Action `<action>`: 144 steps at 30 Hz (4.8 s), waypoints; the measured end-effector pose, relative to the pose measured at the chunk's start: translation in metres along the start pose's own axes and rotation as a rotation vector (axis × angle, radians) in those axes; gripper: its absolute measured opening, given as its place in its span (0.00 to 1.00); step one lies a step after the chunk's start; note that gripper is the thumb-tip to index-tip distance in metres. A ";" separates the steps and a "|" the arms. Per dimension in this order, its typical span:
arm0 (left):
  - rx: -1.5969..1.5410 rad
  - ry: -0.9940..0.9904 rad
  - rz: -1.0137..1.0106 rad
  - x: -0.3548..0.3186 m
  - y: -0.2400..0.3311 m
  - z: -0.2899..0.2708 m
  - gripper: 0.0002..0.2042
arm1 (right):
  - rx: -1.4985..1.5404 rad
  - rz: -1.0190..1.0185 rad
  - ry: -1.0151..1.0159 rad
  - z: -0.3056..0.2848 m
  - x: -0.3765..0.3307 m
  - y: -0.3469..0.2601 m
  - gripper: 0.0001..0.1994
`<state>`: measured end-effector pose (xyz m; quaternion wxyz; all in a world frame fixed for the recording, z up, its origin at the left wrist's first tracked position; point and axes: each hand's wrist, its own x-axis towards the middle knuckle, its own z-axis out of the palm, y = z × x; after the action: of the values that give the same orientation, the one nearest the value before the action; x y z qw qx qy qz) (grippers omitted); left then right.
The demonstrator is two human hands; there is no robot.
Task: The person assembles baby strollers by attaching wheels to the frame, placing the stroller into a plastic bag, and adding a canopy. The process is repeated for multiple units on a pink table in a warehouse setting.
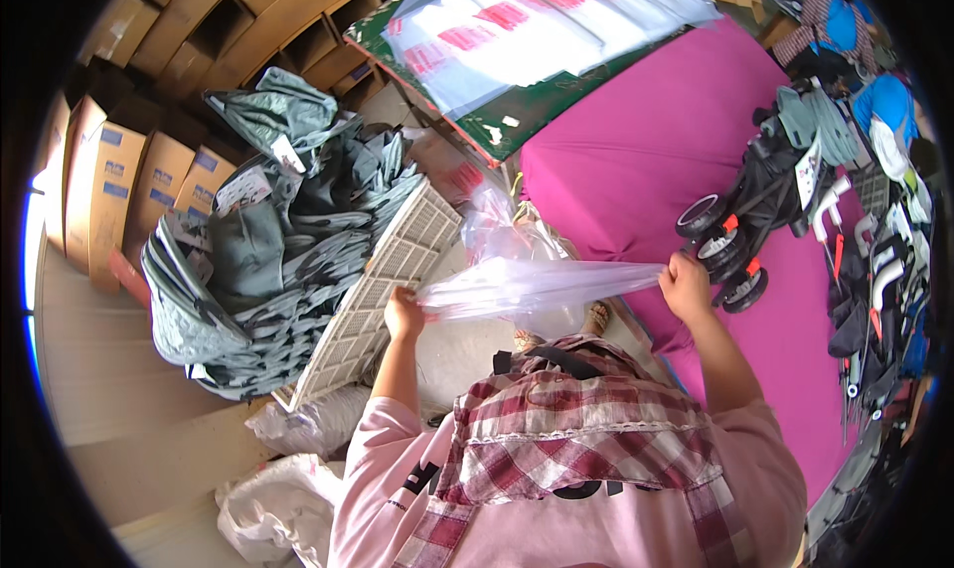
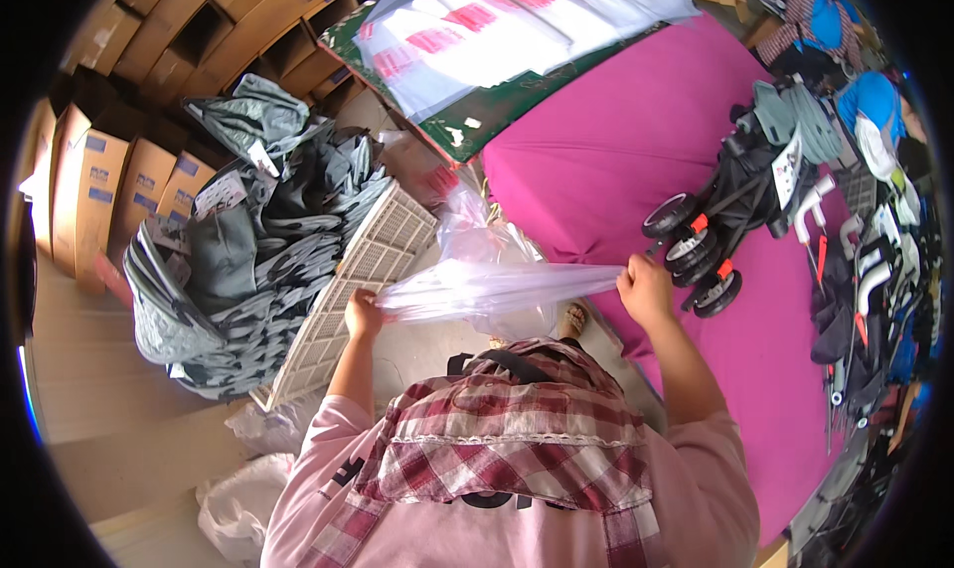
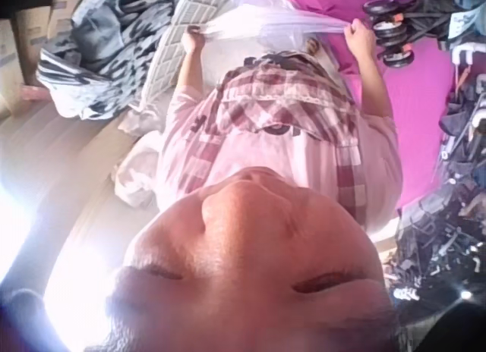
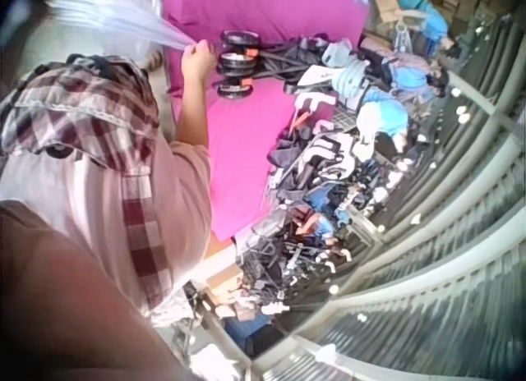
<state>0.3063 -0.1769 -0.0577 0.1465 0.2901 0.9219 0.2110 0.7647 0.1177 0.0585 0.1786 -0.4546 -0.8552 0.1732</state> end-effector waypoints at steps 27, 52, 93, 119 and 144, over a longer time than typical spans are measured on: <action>-0.387 0.923 0.603 -0.066 0.137 -0.217 0.20 | 1.079 -0.646 0.494 -0.076 0.207 -0.295 0.17; -1.138 -0.348 0.553 -0.041 0.397 -0.058 0.36 | 0.193 -0.030 -0.972 -0.017 0.040 0.007 0.28; -1.191 -0.079 0.256 0.068 0.278 -0.135 0.32 | -0.121 -0.399 -0.155 0.001 0.148 -0.130 0.08; -0.513 -0.916 0.538 -0.022 0.633 0.058 0.30 | 0.973 0.184 -0.322 -0.049 -0.034 0.128 0.23; -0.913 -0.684 0.440 -0.012 0.921 0.283 0.29 | 0.808 0.442 0.137 -0.185 0.066 0.498 0.13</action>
<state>0.8628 0.5864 0.1349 0.4968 0.4329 0.5575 0.5049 1.1723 0.4598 0.0019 0.3564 -0.5305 -0.5879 0.4959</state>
